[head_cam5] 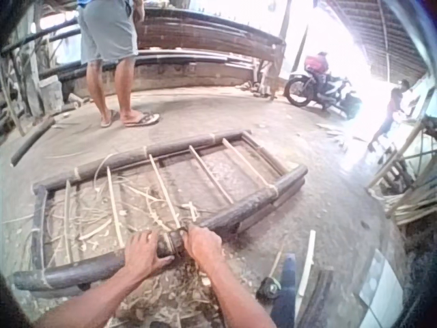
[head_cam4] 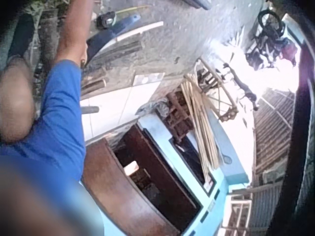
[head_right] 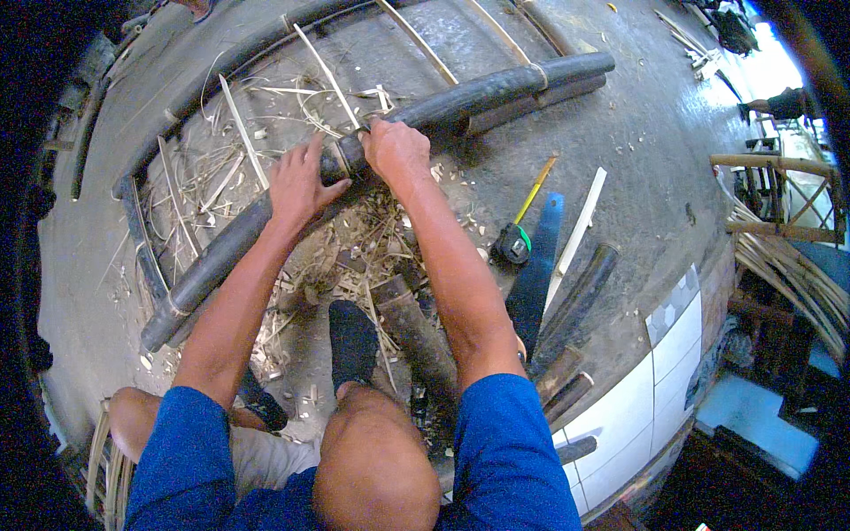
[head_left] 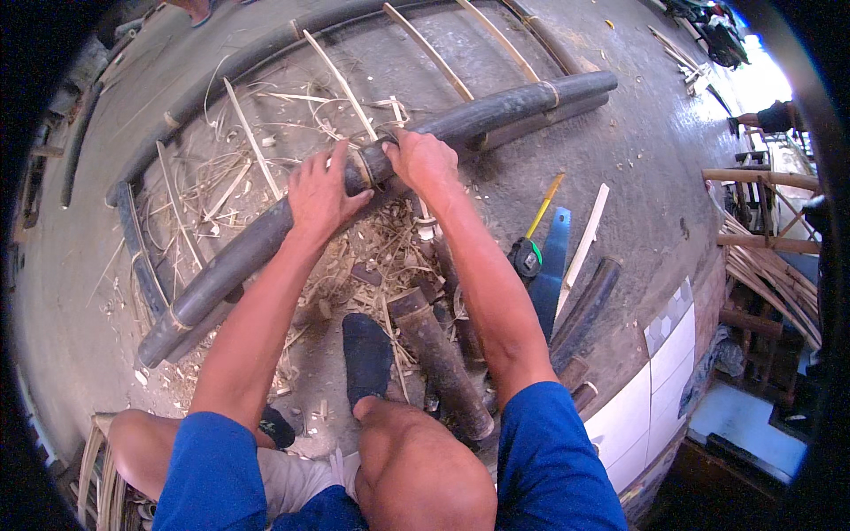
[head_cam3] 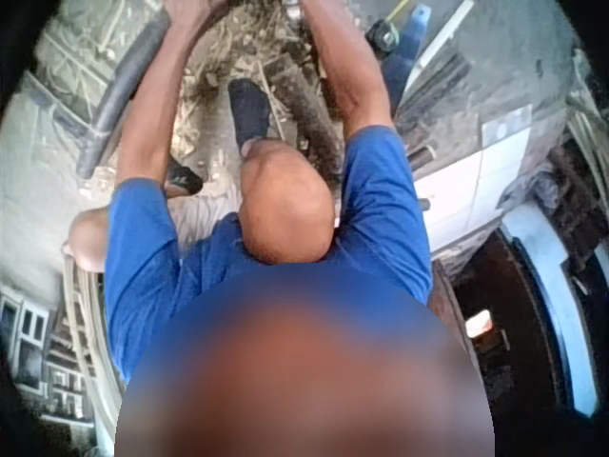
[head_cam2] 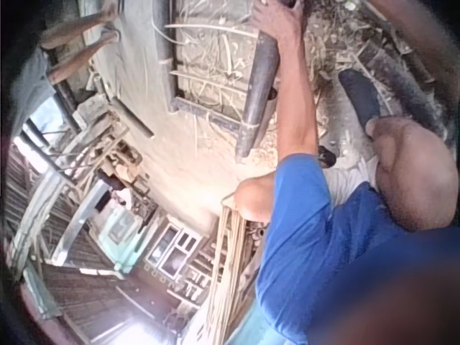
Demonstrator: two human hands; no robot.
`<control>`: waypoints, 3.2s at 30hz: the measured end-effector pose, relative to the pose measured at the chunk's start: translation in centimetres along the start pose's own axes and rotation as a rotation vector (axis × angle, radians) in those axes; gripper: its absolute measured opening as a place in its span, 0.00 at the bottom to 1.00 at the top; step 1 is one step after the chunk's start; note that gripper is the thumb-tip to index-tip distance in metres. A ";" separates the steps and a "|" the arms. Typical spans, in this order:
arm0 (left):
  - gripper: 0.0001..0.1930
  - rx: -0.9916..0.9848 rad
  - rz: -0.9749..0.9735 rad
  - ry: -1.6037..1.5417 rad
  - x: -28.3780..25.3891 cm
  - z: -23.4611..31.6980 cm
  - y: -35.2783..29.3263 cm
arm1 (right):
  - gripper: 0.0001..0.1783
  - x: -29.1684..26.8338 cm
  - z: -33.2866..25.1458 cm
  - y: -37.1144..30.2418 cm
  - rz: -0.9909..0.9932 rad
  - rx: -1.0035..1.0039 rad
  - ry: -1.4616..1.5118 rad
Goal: The person assembles a bamboo frame by inserting short bamboo pieces into pre-drilled holes and securing them with a knife and mallet. They repeatedly adjust the frame, insert dowels, and tap them into place to complete the structure.
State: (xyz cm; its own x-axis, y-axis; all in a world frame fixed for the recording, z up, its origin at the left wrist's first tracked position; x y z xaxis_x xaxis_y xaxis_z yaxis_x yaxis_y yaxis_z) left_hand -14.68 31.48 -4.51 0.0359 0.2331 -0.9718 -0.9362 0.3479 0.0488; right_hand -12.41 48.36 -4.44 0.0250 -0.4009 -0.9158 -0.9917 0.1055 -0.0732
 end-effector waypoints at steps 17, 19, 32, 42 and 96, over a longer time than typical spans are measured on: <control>0.35 -0.087 -0.060 0.096 1.0 1.9 0.7 | 0.17 5.0 0.7 -10.0 0.054 0.036 0.257; 0.35 -0.099 -0.065 0.099 1.0 1.8 0.7 | 0.18 5.9 0.8 -9.6 0.033 0.054 0.269; 0.35 -0.117 -0.088 0.106 1.1 1.7 0.6 | 0.16 7.1 0.8 -8.0 0.071 -0.010 0.219; 0.35 -0.079 -0.070 0.109 1.2 1.8 0.5 | 0.19 7.5 0.8 -8.0 0.045 0.012 0.213; 0.49 0.192 -0.360 0.035 5.7 0.2 3.2 | 0.31 6.6 7.5 -34.2 0.018 0.546 -0.158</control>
State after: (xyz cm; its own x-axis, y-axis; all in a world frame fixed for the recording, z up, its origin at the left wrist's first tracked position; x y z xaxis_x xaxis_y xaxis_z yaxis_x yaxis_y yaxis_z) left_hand -17.38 34.09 -9.84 0.3347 0.0358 -0.9416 -0.7836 0.5656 -0.2571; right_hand 22.63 48.92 -10.94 0.0688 -0.2579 -0.9637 -0.7844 0.5829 -0.2120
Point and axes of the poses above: each hand's wrist, its own y-axis towards the middle knuckle, its own x-axis out of the palm, z = x × y, the point moved 10 cm from there along y, towards the middle knuckle, and after that the axes turned 14 degrees about -x, right-handed, at the moved point
